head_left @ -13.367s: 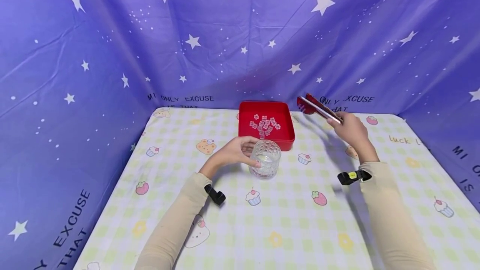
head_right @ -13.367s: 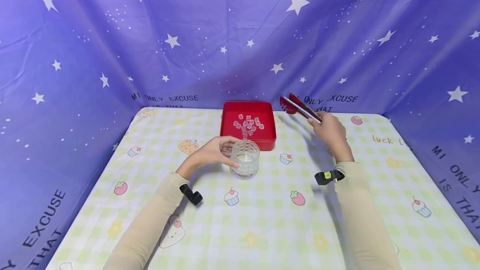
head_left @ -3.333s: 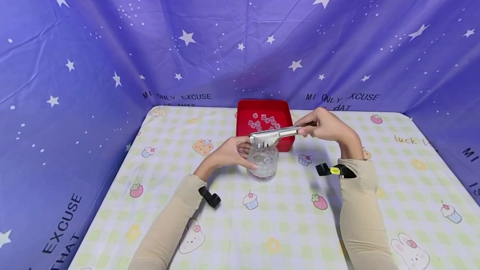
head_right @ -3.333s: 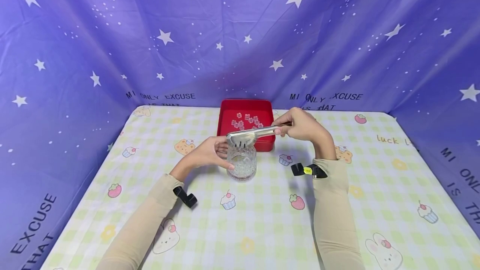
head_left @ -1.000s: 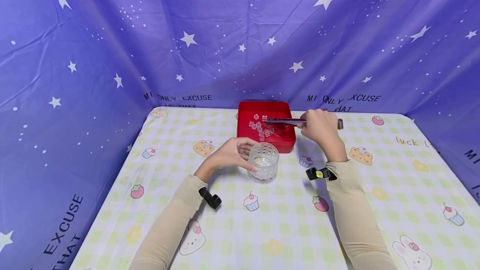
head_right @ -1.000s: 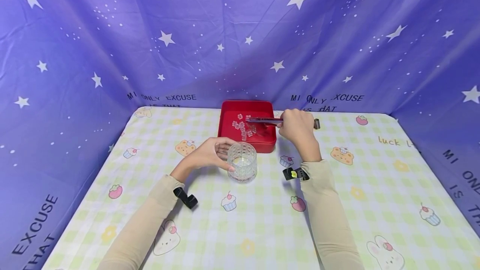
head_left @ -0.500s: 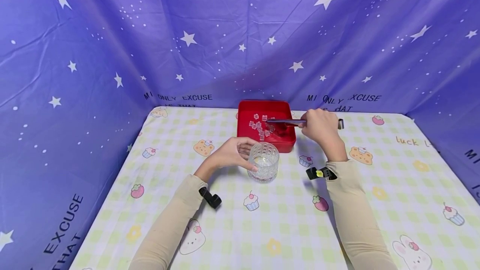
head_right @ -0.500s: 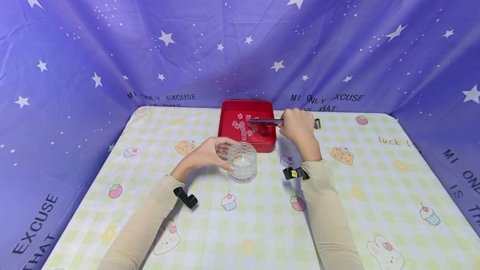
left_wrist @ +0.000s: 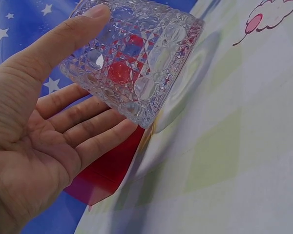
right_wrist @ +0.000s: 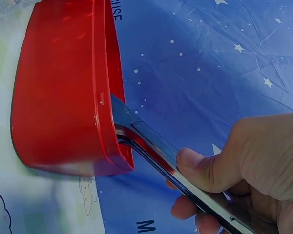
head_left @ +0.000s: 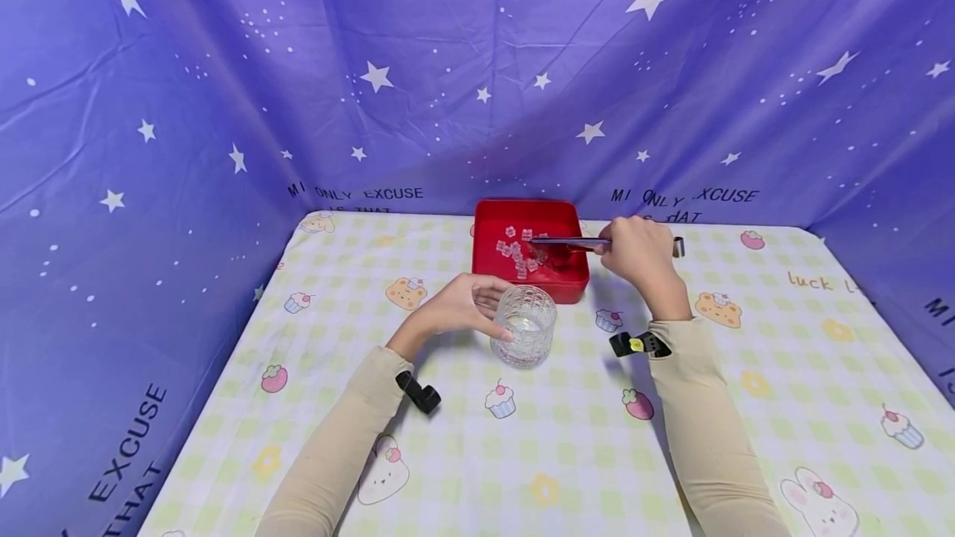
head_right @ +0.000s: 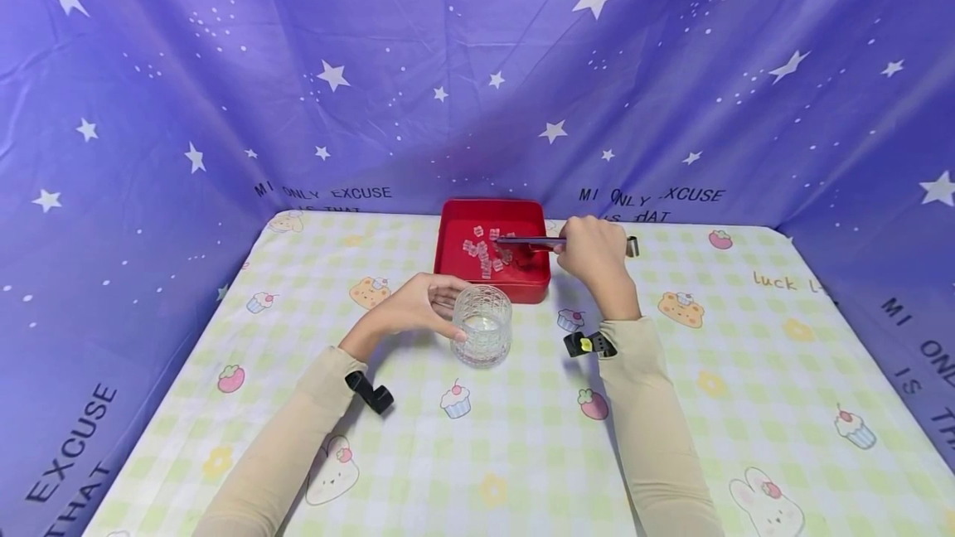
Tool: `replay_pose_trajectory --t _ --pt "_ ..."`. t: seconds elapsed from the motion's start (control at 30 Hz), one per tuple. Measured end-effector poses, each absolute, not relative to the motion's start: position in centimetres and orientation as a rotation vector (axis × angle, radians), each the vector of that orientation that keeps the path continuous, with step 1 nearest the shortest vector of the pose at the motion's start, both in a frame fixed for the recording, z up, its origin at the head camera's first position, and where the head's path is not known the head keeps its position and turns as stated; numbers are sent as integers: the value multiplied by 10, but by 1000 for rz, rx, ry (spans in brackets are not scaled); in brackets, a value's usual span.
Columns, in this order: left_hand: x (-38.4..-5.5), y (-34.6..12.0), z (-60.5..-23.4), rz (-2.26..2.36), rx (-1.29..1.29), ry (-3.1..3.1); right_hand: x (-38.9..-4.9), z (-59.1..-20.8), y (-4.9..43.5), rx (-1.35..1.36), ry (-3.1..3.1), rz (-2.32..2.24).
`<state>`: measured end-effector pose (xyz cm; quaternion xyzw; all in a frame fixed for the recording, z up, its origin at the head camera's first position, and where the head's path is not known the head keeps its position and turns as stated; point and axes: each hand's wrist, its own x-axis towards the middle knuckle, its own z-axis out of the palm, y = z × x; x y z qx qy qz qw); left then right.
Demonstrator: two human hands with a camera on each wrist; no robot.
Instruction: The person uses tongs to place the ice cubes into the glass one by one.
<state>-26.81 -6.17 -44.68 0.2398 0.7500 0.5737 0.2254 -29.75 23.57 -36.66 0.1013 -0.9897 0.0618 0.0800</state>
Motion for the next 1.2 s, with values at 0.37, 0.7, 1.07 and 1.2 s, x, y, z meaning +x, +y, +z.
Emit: replay_pose_trajectory --t 0.37,0.7,1.07,1.2 --pt "-269 -62 -448 1589 649 2043 -298 -368 241 306 -2915 224" --pt "-270 -63 -448 1601 654 2008 -297 -365 246 294 -2879 273" --pt "-269 -64 -449 1600 660 2018 -291 -354 256 270 -2842 470" --pt "-269 -64 -448 1597 653 2006 -285 -346 259 237 -2849 591"
